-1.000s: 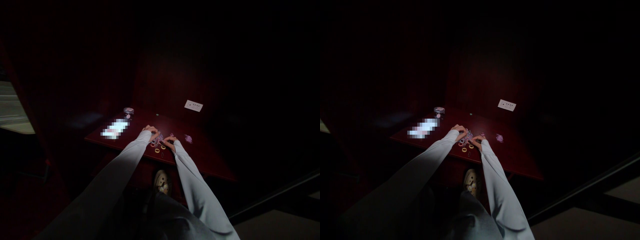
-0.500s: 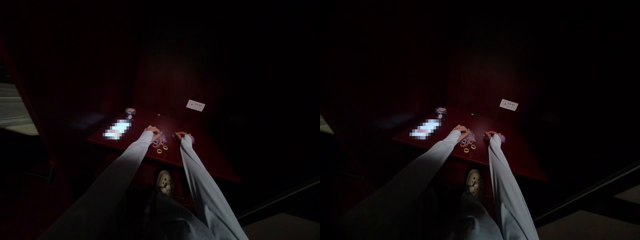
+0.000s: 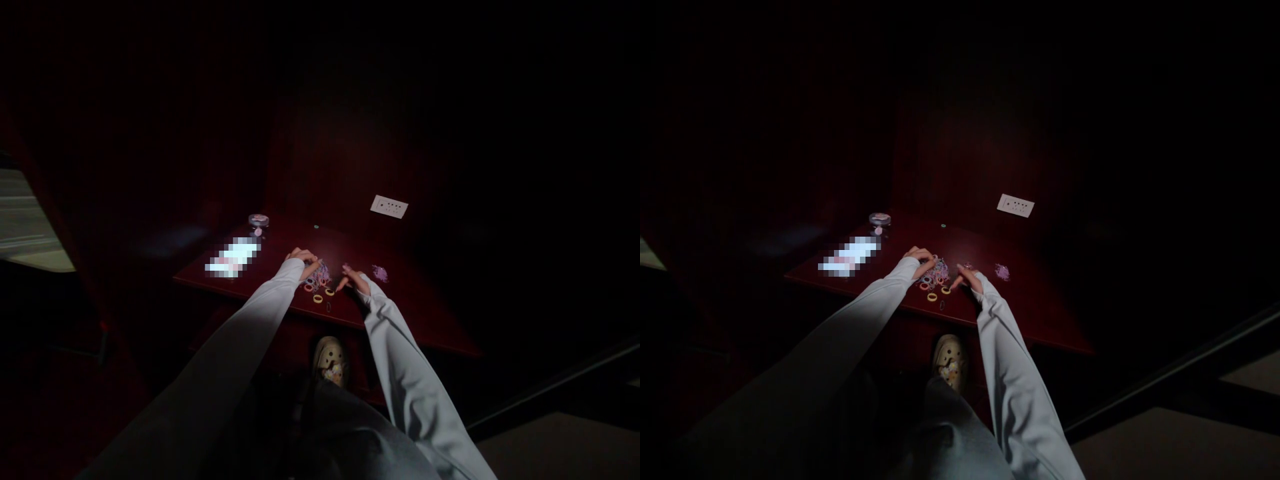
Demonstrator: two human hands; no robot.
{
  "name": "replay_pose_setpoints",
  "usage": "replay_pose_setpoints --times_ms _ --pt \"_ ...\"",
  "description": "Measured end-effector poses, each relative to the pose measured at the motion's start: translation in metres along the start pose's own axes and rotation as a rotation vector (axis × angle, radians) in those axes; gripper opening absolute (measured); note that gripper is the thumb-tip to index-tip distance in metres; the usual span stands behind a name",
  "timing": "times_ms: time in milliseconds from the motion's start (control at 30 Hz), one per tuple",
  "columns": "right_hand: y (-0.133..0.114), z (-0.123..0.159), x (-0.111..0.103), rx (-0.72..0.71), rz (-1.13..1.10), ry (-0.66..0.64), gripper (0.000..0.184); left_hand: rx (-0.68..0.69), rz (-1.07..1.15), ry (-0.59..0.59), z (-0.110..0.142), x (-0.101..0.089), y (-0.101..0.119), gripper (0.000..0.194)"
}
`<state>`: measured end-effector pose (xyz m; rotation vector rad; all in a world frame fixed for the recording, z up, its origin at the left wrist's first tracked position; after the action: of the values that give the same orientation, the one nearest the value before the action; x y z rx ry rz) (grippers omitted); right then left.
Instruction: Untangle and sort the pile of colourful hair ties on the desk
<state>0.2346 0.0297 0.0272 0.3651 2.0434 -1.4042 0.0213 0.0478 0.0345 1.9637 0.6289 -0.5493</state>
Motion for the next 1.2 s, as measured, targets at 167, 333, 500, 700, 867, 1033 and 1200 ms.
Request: replay_pose_setpoints --times_ms 167,333,500,700,867,1033,1200 --pt "-0.014 0.016 0.025 -0.065 0.081 -0.17 0.072 0.006 -0.003 -0.002 -0.001 0.0 0.001 0.016" --pt "-0.014 0.019 0.024 -0.053 0.153 -0.103 0.058 -0.001 -0.013 -0.012 0.0 0.0 0.0 0.016" --pt "-0.006 0.013 0.021 -0.02 0.173 0.033 0.053 0.015 0.002 -0.01 0.0 0.0 0.001 0.014" --pt "-0.004 0.009 0.017 0.01 0.17 0.101 0.048 -0.007 -0.003 -0.006 0.0 -0.001 0.001 0.015" --pt "-0.008 0.011 0.009 -0.015 0.109 0.182 0.055 -0.007 -0.01 -0.018 0.001 -0.001 0.003 0.016" --pt "-0.022 0.012 0.017 -0.086 0.137 0.097 0.055 -0.004 -0.016 -0.015 0.001 -0.001 0.003 0.015" --pt "-0.039 0.02 0.033 -0.183 0.212 -0.091 0.053 -0.002 -0.025 -0.023 0.001 -0.001 0.005 0.016"
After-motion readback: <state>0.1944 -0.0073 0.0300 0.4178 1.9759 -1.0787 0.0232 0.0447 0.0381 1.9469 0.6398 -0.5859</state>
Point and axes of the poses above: each hand's wrist, its own z-axis away from the middle knuckle, its own x-axis out of the palm, y = z × x, the point moved 6 cm from there along -z, towards the middle knuckle, and after that the axes turned 2 degrees about -z, right-handed, at the moved point
